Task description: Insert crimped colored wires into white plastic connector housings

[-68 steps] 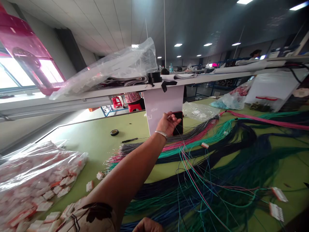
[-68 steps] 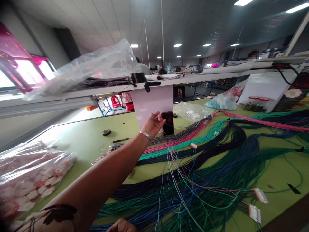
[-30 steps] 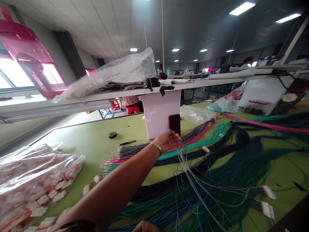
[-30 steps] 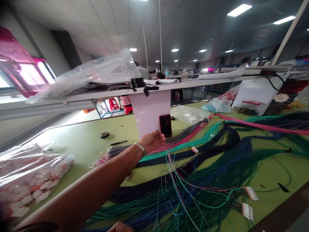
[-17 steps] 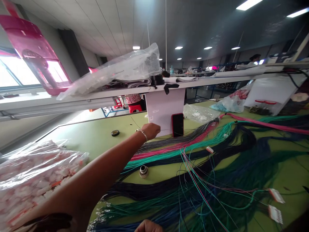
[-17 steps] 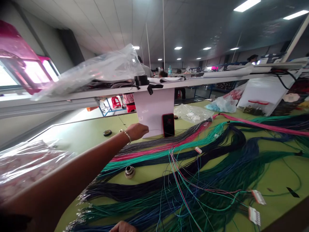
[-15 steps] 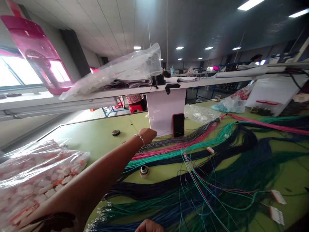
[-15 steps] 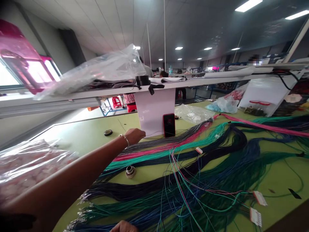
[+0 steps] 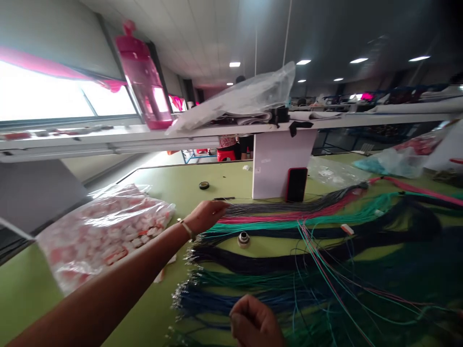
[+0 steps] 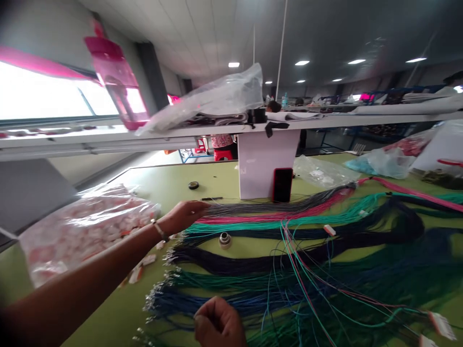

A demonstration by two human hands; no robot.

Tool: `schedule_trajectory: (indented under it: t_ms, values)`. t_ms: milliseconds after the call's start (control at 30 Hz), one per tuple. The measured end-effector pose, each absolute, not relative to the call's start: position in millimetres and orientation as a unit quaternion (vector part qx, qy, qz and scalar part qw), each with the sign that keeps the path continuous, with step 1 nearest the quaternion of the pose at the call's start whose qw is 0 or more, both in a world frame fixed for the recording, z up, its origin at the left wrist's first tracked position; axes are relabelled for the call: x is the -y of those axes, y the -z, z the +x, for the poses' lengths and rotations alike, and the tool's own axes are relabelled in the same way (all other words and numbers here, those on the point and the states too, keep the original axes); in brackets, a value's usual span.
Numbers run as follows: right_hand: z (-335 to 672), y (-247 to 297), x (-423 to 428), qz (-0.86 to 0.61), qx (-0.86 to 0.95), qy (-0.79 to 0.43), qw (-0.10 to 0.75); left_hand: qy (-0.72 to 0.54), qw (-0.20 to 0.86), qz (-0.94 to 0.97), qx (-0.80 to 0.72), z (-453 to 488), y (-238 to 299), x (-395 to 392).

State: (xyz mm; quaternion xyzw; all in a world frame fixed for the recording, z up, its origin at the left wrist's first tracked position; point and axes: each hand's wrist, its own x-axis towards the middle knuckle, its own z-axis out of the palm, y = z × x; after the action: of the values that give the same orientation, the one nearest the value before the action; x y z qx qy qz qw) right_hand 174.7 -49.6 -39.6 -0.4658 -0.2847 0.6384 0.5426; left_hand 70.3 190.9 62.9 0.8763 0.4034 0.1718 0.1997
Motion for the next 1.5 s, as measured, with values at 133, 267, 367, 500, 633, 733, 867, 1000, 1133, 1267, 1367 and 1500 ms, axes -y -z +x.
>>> schedule_trajectory:
  t_ms: [133,267,367,500,633,733,867,1000,1133,1267,1367,1500]
  values:
    - [178,30,57,-0.461,0.330,-0.612,0.552,-0.197,0.181,0.839,-0.473,-27,-60,-144]
    - [179,23,66,-0.479,0.398,-0.548,0.558,-0.197,0.141,0.809,-0.536,-97,-37,-98]
    - [180,20,70,-0.491,0.458,-0.529,0.519,-0.184,0.101,0.794,-0.570,-119,-18,-74]
    - [178,17,68,-0.500,0.531,-0.502,0.465,-0.177,0.062,0.800,-0.570,-118,-2,-62]
    - [173,13,63,-0.521,0.560,-0.452,0.459,-0.178,0.054,0.813,-0.551,-105,5,-57]
    - [171,10,59,-0.519,0.592,-0.451,0.421,-0.192,0.066,0.816,-0.541,-95,8,-56]
    - [171,10,57,-0.522,0.605,-0.445,0.404,-0.241,0.105,0.810,-0.524,-88,7,-57]
    - [173,13,57,-0.524,0.587,-0.450,0.423,-0.327,0.170,0.773,-0.516,-89,-1,-53]
    - [175,15,55,-0.510,0.569,-0.469,0.443,-0.400,0.275,0.704,-0.518,-88,-13,-31]
    - [172,15,56,-0.509,0.536,-0.480,0.472,-0.441,0.610,0.488,-0.442,-71,-18,8]
    - [169,13,59,-0.517,0.532,-0.484,0.464,-0.447,0.738,0.336,-0.378,-49,-14,33]
    - [167,9,67,-0.535,0.553,-0.465,0.438,-0.426,0.773,0.289,-0.370,-27,-5,53]
